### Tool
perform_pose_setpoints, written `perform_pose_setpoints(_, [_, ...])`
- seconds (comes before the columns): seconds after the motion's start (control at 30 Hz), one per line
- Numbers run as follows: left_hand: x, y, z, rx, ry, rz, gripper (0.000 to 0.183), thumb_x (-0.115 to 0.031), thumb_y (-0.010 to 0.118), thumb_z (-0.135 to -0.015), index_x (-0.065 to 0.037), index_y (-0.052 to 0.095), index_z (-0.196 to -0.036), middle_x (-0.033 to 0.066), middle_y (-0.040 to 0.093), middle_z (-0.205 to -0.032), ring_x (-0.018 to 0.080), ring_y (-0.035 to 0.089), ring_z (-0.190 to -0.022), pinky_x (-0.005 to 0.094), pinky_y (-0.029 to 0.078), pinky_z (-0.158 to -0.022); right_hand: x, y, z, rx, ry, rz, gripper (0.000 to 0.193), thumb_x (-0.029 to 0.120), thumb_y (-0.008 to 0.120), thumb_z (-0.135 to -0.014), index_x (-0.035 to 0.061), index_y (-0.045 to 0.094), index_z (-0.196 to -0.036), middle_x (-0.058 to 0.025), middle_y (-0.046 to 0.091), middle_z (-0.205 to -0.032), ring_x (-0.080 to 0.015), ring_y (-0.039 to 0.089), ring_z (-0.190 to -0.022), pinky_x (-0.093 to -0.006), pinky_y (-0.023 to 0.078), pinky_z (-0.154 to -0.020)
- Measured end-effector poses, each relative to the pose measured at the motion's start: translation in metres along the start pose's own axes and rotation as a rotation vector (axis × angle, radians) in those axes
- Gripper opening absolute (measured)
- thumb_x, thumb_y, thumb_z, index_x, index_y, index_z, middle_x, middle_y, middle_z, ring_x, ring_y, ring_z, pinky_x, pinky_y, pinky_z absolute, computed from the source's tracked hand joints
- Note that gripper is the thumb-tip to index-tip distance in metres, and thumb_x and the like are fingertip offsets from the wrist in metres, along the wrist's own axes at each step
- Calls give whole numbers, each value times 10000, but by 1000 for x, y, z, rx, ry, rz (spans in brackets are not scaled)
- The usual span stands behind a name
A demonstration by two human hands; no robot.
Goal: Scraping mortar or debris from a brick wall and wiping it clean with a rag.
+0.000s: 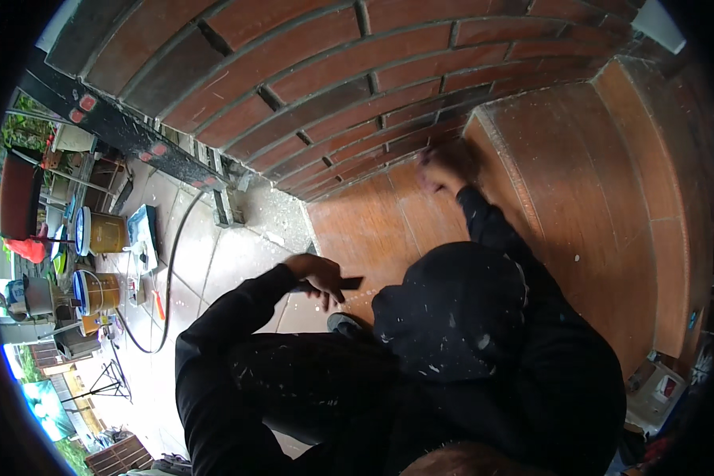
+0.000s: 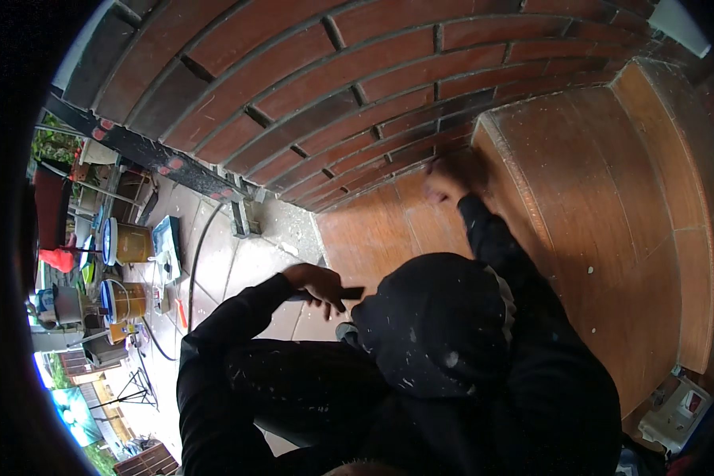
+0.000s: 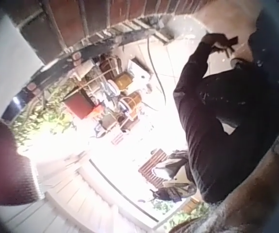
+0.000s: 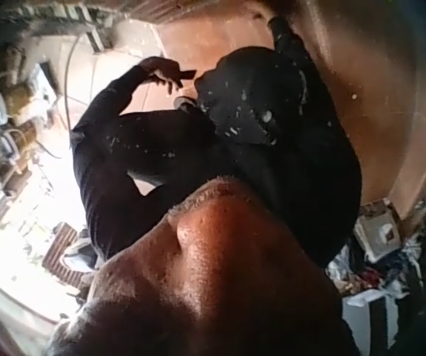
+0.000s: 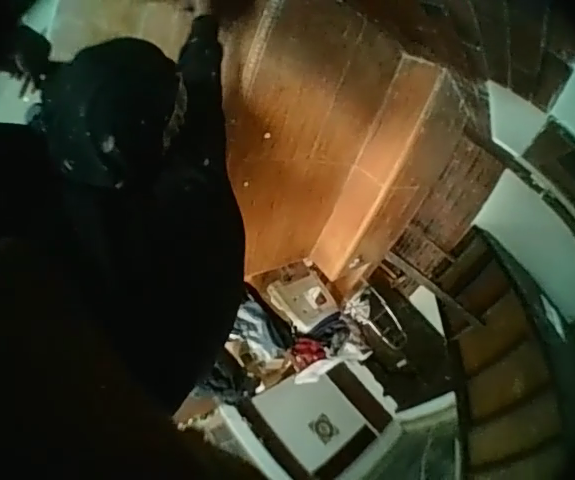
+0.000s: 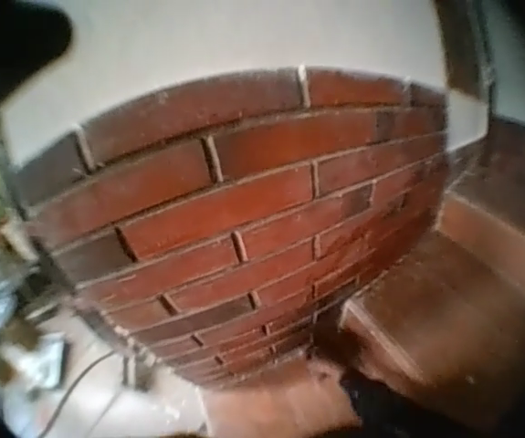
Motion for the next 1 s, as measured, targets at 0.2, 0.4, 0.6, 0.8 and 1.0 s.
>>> perform_pose_setpoints(0.2, [-25,-4,-16,16,85,-14,397,-420,697,-952,-67,799,-1102,60,814,-965,145,654,-662,305,547,-564,41,56,54,-380,-415,6,436,269,651,-1001,-12,642,-1334,-145,733,-1189,-218,695,-1078,-386,561,-902])
perform_pose_setpoints(0.4, [14,10,9,26,-11,80,383,-403,719,-950,-68,792,-1121,55,808,-902,125,638,-592,296,518,-527,-13,-2,13,-919,-35,545,339,191,479,-1063,40,606,-1338,-175,677,-1242,-334,656,-1148,-426,535,-986])
perform_pose_setpoints(0.6, [-1,36,-16,133,73,169,271,-164,712,-881,-92,704,-1141,21,772,-946,106,610,-689,292,553,-567,76,265,-4,-38,-754,175,295,205,592,-1026,42,667,-1260,-157,715,-1098,-288,702,-1022,-398,569,-906])
perform_pose_setpoints(0.8, [62,41,-24,125,-174,67,369,-422,714,-960,-90,763,-1113,46,805,-962,123,631,-696,321,539,-611,109,130,77,-28,-665,-439,265,174,672,-1018,34,676,-1243,-82,765,-973,-226,733,-858,-347,598,-782])
perform_pose_setpoints(1.0, [55,41,-40,201,-96,8,409,-435,707,-978,-95,763,-1198,46,811,-1015,131,631,-734,334,553,-637,108,-38,159,-870,20,648,323,307,624,-998,68,690,-1204,-174,754,-1035,-280,732,-907,-463,568,-780])
Point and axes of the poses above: each hand's wrist, its own z-axis away from the middle knuckle, its own y-axis out of the palm, x = y × z, the point moved 6 cm from there along -z, towards the middle knuckle
